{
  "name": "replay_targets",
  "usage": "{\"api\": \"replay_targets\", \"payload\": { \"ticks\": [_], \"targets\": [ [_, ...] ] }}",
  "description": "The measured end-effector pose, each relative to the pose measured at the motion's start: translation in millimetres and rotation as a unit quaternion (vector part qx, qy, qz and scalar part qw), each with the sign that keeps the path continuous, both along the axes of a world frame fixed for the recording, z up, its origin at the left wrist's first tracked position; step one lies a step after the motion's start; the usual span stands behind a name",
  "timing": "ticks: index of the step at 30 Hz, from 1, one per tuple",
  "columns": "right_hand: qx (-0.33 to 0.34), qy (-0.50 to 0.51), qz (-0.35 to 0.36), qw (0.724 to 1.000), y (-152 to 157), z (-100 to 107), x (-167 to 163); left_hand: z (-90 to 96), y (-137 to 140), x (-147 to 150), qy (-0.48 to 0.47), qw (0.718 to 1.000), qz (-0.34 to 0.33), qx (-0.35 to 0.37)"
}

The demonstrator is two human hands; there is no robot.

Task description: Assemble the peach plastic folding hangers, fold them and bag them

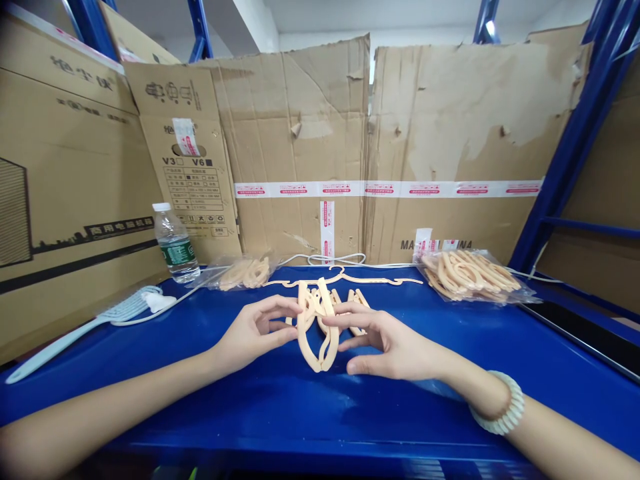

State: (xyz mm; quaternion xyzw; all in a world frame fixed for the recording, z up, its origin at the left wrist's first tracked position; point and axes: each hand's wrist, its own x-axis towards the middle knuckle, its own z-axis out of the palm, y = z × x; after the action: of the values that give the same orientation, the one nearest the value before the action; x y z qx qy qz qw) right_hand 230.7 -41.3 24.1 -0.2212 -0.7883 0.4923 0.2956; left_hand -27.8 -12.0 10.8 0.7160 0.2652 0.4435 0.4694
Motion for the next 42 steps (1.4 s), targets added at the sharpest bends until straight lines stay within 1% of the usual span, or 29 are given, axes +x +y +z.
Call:
{"api": "replay_targets", "payload": {
  "ticks": [3, 7, 11, 15, 18, 24, 28, 30, 31, 33, 35, 37, 38, 40, 42],
  "targets": [
    [0.003, 0.005, 0.000, 1.000, -2, 0, 0, 0.2, 0, 0, -0.003, 1.000, -0.002, -0.016],
    [0.022, 0.003, -0.027, 0.999, -2, -1, 0, 0.9, 1, 0, -0.018, 0.999, 0.000, -0.038],
    [0.030, -0.007, -0.029, 0.999, -1, -1, 2, -0.1, 0, -1, -0.006, 0.999, -0.018, -0.032],
    [-0.004, -0.026, -0.020, 0.999, -3, 2, 4, -1.6, -2, -2, 0.033, 0.998, -0.050, -0.014],
    [-0.026, -0.030, -0.023, 0.999, -3, 4, 4, -1.6, -2, -2, 0.042, 0.997, -0.069, -0.010],
    [-0.050, -0.025, 0.016, 0.998, 0, 6, 5, 1.1, -4, 0, 0.032, 0.995, -0.094, 0.013],
    [-0.044, -0.040, 0.007, 0.998, 2, 6, 5, 4.7, -6, -2, 0.041, 0.990, -0.132, 0.015],
    [-0.046, -0.035, -0.022, 0.998, 5, 7, 7, 6.4, -6, -3, 0.054, 0.988, -0.144, 0.025],
    [-0.052, -0.028, -0.047, 0.997, 7, 8, 10, 7.0, -6, -4, 0.061, 0.987, -0.146, 0.030],
    [-0.067, -0.011, -0.122, 0.990, 15, 10, 19, 7.4, -6, -7, 0.074, 0.986, -0.141, 0.040],
    [-0.064, -0.013, -0.221, 0.973, 25, 11, 33, 7.3, -4, -9, 0.081, 0.988, -0.127, 0.047],
    [-0.034, -0.058, -0.307, 0.949, 36, 12, 49, 7.0, -1, -11, 0.084, 0.990, -0.107, 0.048],
    [-0.015, -0.096, -0.332, 0.938, 41, 12, 57, 6.9, 0, -11, 0.085, 0.991, -0.094, 0.046],
    [0.016, -0.181, -0.353, 0.918, 48, 11, 68, 6.4, 3, -12, 0.091, 0.993, -0.065, 0.040],
    [0.035, -0.250, -0.344, 0.904, 50, 10, 72, 5.6, 5, -12, 0.102, 0.993, -0.039, 0.039]
  ]
}}
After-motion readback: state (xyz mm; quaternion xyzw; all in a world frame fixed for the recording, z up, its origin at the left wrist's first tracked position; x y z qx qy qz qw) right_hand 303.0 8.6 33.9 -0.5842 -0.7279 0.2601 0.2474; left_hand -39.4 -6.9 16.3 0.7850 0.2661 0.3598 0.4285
